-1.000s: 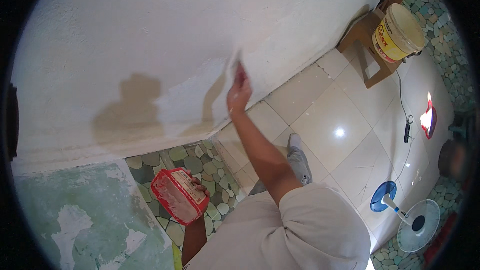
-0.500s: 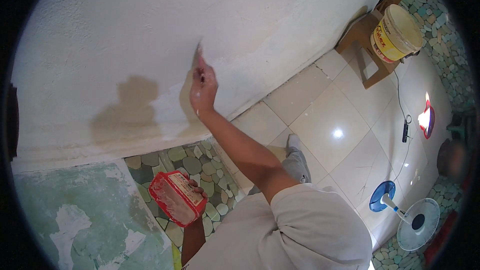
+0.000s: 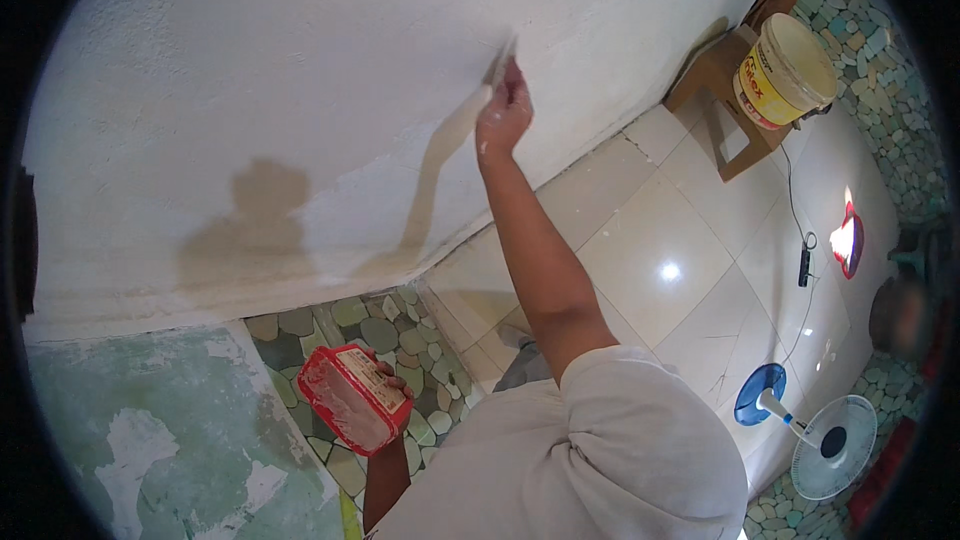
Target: Applying putty or patching compound to the lower section of a wall using a spatula.
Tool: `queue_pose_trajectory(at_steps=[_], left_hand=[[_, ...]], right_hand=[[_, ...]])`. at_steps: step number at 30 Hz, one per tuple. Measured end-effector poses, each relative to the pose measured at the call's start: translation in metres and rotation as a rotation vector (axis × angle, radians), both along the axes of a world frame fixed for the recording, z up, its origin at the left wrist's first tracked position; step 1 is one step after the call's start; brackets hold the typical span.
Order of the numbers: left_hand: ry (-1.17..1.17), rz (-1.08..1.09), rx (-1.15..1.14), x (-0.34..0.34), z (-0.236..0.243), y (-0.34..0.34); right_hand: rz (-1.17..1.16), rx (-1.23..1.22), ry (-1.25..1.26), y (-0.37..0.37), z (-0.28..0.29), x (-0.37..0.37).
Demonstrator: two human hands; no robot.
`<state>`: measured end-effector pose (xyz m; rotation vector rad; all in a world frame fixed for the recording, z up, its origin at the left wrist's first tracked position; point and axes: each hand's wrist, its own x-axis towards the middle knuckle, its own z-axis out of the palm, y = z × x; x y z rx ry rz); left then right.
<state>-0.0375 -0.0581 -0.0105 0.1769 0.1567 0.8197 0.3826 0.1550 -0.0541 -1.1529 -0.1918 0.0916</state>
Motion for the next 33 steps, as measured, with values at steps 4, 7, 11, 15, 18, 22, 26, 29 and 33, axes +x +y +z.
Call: queue_pose_trajectory(at_steps=[4, 7, 11, 15, 18, 22, 26, 29, 33], left_hand=[[0.014, -0.006, 0.008, -0.001, 0.001, 0.001], [0.002, -0.02, 0.017, 0.012, 0.006, 0.003], [-0.002, -0.03, 0.035, 0.017, 0.006, 0.007], [-0.007, -0.022, 0.012, 0.018, 0.006, 0.004], [0.032, 0.035, -0.011, 0.017, 0.01, -0.002], [0.034, 0.063, -0.032, 0.008, 0.003, -0.011], [0.086, 0.07, 0.015, 0.001, -0.002, -0.013], [0.058, 0.084, -0.032, -0.002, 0.003, -0.016], [0.078, 0.071, 0.003, -0.01, 0.004, -0.012]], right_hand=[[0.077, -0.012, -0.063, 0.011, 0.043, -0.052], [0.176, -0.018, -0.118, -0.004, 0.068, -0.089], [0.411, -0.022, -0.348, -0.036, 0.062, -0.117], [0.544, 0.093, -0.121, -0.049, 0.011, -0.126], [0.36, -0.002, 0.034, -0.039, -0.046, -0.113], [0.11, -0.152, 0.105, -0.003, -0.089, -0.086], [0.025, -0.136, 0.201, 0.035, -0.052, -0.124], [0.114, -0.025, 0.202, 0.033, 0.004, -0.168], [0.211, 0.146, 0.19, 0.013, 0.033, -0.211]])
